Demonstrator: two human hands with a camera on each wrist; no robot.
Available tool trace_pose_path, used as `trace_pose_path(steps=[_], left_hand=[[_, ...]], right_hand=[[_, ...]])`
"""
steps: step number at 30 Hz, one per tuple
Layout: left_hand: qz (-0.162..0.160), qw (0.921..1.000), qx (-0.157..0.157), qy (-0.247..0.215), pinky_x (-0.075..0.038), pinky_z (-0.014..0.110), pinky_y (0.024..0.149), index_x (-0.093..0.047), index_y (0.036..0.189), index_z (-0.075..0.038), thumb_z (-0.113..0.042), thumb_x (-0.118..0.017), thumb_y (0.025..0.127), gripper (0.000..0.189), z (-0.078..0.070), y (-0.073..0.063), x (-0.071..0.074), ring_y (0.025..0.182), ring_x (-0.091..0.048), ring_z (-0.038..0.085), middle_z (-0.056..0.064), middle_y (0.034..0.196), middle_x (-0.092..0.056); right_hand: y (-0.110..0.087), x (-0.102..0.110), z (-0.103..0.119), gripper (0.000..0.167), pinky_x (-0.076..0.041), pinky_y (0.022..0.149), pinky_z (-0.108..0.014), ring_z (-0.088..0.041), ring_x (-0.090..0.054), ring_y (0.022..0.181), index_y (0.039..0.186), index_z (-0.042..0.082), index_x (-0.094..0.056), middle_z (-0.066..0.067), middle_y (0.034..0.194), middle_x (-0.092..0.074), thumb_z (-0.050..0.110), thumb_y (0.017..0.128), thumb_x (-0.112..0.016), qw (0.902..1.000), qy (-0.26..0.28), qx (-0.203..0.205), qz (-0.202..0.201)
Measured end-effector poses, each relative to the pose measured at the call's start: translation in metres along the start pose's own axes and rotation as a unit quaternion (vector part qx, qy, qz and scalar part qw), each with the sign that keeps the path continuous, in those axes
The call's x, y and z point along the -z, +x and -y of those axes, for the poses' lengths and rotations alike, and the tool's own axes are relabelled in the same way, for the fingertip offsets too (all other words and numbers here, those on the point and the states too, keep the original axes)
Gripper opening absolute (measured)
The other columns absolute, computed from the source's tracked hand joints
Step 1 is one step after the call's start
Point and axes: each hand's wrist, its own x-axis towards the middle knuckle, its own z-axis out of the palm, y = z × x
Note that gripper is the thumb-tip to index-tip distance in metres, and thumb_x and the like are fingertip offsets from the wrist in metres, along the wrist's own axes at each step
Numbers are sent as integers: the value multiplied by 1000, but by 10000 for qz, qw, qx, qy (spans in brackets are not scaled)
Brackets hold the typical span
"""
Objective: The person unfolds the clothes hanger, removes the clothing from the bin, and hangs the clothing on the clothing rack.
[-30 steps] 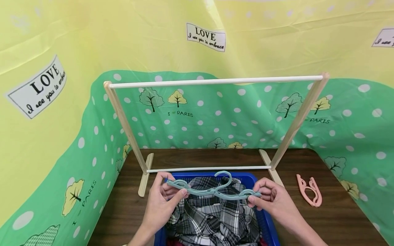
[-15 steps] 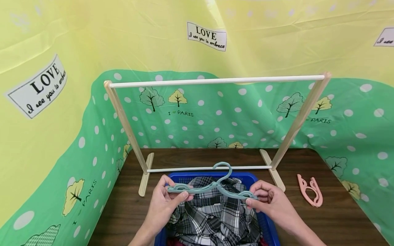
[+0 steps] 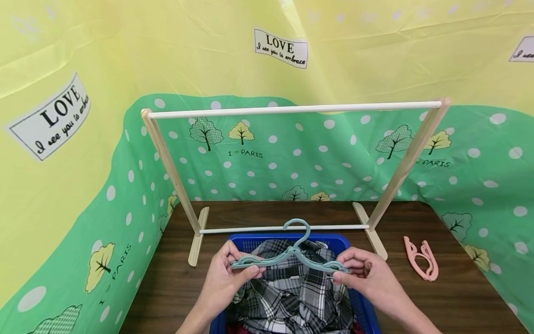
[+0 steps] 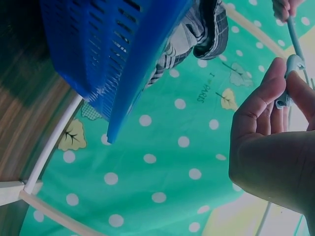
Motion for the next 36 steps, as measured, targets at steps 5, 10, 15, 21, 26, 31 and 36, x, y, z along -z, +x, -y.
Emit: trace_pose_path(steps=[5, 10, 15, 21, 26, 31, 36], left_hand=[[-252, 9977, 114, 619, -67, 31, 78, -40, 103, 14, 9, -78, 97, 39, -1, 1, 1, 88, -82, 17, 28, 104, -78], [-336, 9793, 22, 1995, -55, 22, 63, -58, 107, -1, -5, -86, 96, 30, -6, 1, 1, 71, -69, 7, 10, 93, -81], [27, 9567, -209, 2903, -57, 28, 79, -71, 111, -13, -17, -86, 99, 20, -9, 0, -1, 80, -70, 3, -5, 97, -80], [450, 9490, -328, 3104, -61, 32, 91, -80, 116, -14, -20, -81, 104, 13, -9, 1, -5, 95, -76, 10, -11, 103, -80], [472, 9391, -204, 3398, -61, 39, 100, -83, 114, -25, -30, -76, 108, 11, -9, 0, -4, 114, -74, 14, -12, 112, -80], [485, 9366, -277, 3460, -60, 41, 102, -83, 115, -25, -29, -74, 109, 11, -8, 0, -4, 116, -74, 16, -12, 113, -79], [484, 9340, -426, 3515, -61, 40, 100, -82, 115, -24, -29, -73, 109, 12, -7, 0, -5, 114, -73, 13, -11, 113, -78]], right_hand=[[0, 1, 0, 11, -65, 70, -37, -24, -80, 83, 113, -1, -71, -10, 95, -81, -3, 103, -75, 9998, -106, 104, -136], [-1, 1, -1, 11, -65, 70, -37, -23, -81, 83, 113, -1, -70, -13, 94, -82, -4, 103, -74, 9997, -27, 118, -192], [-1, 1, -1, 11, -64, 69, -37, -24, -80, 81, 113, 0, -71, -9, 92, -81, -4, 103, -73, 9996, -39, 231, -125], [-2, 1, -1, 11, -64, 69, -36, -23, -80, 82, 113, 2, -72, -9, 94, -81, -3, 103, -74, 9994, -105, 317, 41], [-1, 1, -1, 11, -60, 65, -33, -18, -75, 78, 112, 2, -71, -5, 94, -80, -2, 103, -75, 9994, -68, 244, 254], [-1, 1, -1, 12, -52, 58, -32, -14, -68, 71, 111, 3, -71, 0, 92, -79, -2, 101, -77, 9992, -99, 225, 306], [0, 0, 0, 15, -53, 60, -33, -16, -68, 73, 111, 6, -71, 2, 93, -77, -2, 100, -78, 9985, -296, 358, 274]])
